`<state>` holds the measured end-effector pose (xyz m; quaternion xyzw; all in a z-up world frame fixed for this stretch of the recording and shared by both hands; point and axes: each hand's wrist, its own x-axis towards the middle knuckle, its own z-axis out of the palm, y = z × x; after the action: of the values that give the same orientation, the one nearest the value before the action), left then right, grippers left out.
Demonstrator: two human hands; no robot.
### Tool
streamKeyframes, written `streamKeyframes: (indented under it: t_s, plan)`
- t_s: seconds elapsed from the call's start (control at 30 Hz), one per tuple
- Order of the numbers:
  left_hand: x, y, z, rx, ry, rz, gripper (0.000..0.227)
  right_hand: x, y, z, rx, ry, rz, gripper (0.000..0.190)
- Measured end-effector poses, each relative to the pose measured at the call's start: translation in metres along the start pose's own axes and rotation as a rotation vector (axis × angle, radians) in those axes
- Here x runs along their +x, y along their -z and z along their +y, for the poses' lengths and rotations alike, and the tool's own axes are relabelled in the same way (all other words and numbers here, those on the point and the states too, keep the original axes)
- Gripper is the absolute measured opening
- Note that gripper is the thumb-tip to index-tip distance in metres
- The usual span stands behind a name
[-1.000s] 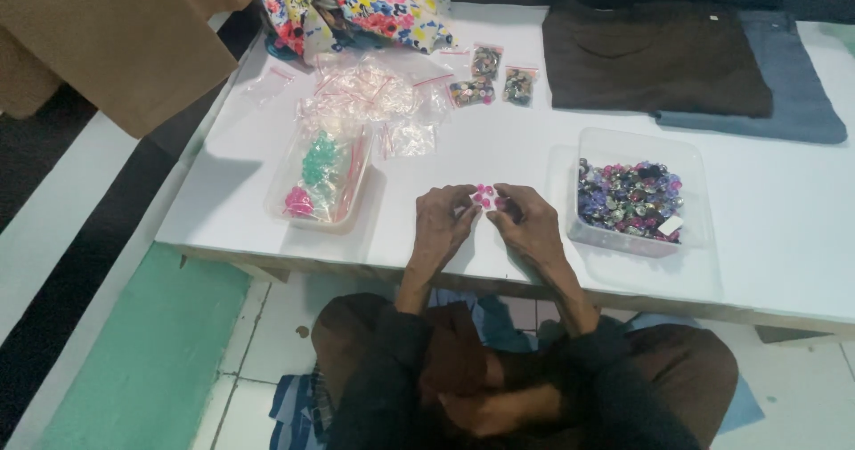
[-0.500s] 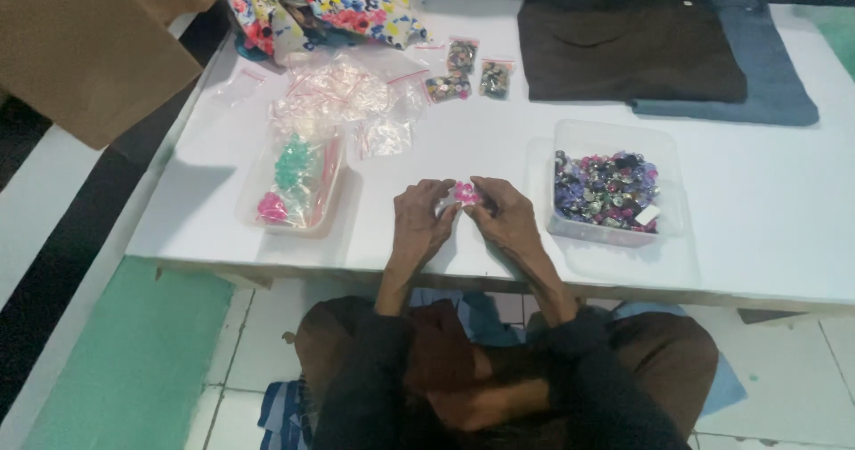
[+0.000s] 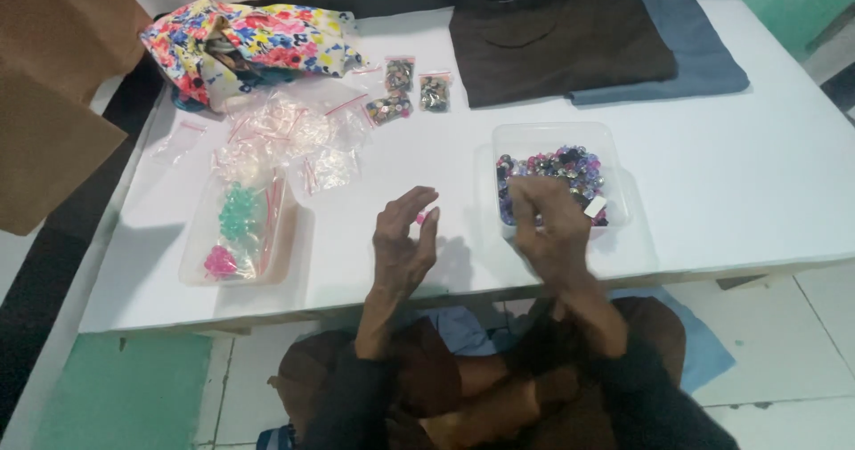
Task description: Sorting small decorative buttons from a container and placing them into plastic bags
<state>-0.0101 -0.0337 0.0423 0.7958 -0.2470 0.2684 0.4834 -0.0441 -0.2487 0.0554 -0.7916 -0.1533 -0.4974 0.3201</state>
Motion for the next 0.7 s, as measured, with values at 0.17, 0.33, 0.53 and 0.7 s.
streamKeyframes:
  t_s: [0.17, 0.33, 0.53, 0.7]
  plan:
    - [0.039, -0.056, 0.009, -0.027, -0.097, -0.082, 0.024, 0.061, 0.0, 0.07, -0.345, -0.137, -0.783, 0.019]
    - [0.052, -0.093, -0.003, -0.058, -0.103, -0.125, 0.026, 0.065, -0.033, 0.106, -0.497, 0.003, -1.108, 0.023]
    - [0.052, -0.088, 0.008, -0.015, -0.089, -0.179, 0.022, 0.048, -0.049, 0.135, -0.584, 0.027, -1.148, 0.02]
    - [0.056, -0.091, 0.01, 0.106, 0.009, -0.264, 0.024, 0.057, -0.041, 0.109, -0.556, 0.161, -1.122, 0.014]
